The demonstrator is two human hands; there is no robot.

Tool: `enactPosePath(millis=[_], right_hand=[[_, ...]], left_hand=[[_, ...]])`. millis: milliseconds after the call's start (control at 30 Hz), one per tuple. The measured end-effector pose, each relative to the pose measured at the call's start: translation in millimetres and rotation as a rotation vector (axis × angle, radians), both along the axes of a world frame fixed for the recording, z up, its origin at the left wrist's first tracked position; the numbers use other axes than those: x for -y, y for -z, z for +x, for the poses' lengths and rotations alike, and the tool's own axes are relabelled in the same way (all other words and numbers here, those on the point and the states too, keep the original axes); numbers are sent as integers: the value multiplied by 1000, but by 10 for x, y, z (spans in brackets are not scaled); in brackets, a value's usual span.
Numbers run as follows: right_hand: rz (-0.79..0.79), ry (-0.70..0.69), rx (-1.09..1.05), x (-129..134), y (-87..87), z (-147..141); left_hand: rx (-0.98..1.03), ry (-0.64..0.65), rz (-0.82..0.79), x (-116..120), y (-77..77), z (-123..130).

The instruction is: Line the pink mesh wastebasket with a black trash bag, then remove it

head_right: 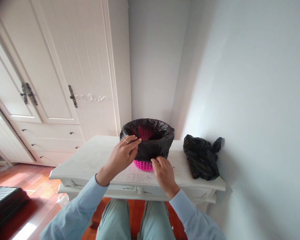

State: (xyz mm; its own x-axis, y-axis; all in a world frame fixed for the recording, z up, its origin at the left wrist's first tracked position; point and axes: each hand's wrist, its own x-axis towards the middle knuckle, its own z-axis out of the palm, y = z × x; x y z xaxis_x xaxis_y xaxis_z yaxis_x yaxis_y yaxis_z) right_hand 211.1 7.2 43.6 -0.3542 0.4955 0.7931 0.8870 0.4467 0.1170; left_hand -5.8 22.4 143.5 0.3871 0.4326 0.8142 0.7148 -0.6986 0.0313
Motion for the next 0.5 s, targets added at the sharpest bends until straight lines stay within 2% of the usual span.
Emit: enactPosePath(millis=[100,200,367,500], right_hand=[[64,-54,-27,20,-61,30],[100,-147,-70,111,-216,40],[63,-282,-245,260,-567,39],[80,-323,-338,183,-903,68]], left_hand=[[-5,-15,-7,14,-17,21],[-12,-16,-19,24,-39,21],[-21,-23,-41,69,-87,14],[-70,-20,-35,103,-100,-8]])
